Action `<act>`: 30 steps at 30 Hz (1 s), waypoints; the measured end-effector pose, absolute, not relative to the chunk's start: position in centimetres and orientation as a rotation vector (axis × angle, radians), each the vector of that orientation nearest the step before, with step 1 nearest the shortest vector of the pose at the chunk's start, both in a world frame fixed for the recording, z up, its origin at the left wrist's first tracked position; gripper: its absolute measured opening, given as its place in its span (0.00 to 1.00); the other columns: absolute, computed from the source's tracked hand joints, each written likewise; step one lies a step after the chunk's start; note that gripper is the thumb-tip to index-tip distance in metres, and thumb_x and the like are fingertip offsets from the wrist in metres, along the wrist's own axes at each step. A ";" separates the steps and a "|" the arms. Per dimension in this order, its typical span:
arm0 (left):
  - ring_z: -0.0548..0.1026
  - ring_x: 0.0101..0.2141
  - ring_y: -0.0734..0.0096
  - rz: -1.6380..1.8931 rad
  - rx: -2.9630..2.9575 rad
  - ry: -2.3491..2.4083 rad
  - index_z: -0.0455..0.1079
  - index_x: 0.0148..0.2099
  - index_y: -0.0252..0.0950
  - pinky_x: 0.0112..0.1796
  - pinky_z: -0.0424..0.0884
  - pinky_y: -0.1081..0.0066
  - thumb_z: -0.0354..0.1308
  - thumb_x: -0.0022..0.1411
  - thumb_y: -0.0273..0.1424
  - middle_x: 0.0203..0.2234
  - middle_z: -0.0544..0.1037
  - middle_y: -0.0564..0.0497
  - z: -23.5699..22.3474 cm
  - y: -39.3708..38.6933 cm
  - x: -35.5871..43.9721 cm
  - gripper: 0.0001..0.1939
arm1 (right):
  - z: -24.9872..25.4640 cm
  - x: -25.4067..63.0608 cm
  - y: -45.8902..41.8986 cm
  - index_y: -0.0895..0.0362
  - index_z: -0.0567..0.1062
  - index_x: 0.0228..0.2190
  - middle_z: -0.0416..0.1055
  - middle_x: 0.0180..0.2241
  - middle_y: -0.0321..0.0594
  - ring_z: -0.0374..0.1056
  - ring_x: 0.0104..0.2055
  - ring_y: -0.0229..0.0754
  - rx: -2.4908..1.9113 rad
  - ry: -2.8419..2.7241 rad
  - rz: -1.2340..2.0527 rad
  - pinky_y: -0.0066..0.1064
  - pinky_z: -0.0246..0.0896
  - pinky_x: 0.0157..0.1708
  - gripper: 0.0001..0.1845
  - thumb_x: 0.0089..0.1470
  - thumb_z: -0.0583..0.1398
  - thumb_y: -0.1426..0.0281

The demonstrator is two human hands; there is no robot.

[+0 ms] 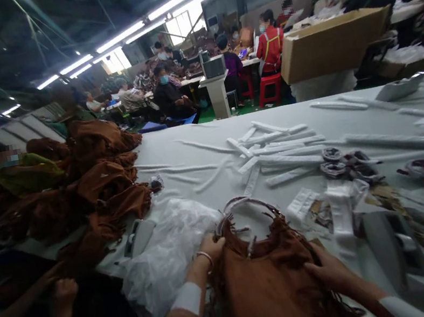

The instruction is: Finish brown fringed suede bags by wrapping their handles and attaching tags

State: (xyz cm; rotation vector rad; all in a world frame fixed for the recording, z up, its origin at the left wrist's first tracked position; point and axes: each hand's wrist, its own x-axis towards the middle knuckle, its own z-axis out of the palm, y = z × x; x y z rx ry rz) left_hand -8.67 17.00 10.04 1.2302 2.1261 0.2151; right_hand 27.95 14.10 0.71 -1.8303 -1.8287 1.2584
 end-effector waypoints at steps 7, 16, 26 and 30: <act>0.80 0.43 0.58 0.201 1.084 2.011 0.74 0.50 0.29 0.41 0.74 0.70 0.64 0.55 0.39 0.44 0.82 0.40 4.2 12.3 -9.2 0.24 | 7.3 18.5 17.1 0.56 0.76 0.47 0.74 0.49 0.49 0.69 0.53 0.52 -1.362 -2.578 0.836 0.43 0.61 0.54 0.18 0.58 0.53 0.68; 0.75 0.44 0.46 0.054 1.347 2.229 0.77 0.36 0.33 0.46 0.68 0.54 0.58 0.59 0.47 0.38 0.79 0.36 8.1 10.2 -11.9 0.21 | 4.2 12.2 16.7 0.55 0.80 0.42 0.79 0.42 0.49 0.74 0.46 0.57 -1.320 -2.860 1.142 0.45 0.62 0.48 0.18 0.54 0.62 0.57; 0.72 0.51 0.38 -0.327 1.885 1.712 0.80 0.37 0.35 0.56 0.59 0.42 0.63 0.53 0.43 0.41 0.81 0.34 9.0 17.7 -3.8 0.17 | 2.8 13.1 13.7 0.56 0.77 0.38 0.75 0.40 0.44 0.67 0.44 0.47 -1.260 -2.676 0.884 0.40 0.51 0.49 0.11 0.62 0.54 0.73; 0.67 0.55 0.24 -0.434 1.765 1.837 0.80 0.43 0.30 0.57 0.48 0.31 0.64 0.47 0.52 0.47 0.77 0.23 7.0 18.1 -2.7 0.31 | 3.4 13.2 13.3 0.56 0.75 0.36 0.74 0.37 0.41 0.65 0.40 0.45 -1.251 -2.654 0.781 0.39 0.49 0.45 0.11 0.64 0.52 0.74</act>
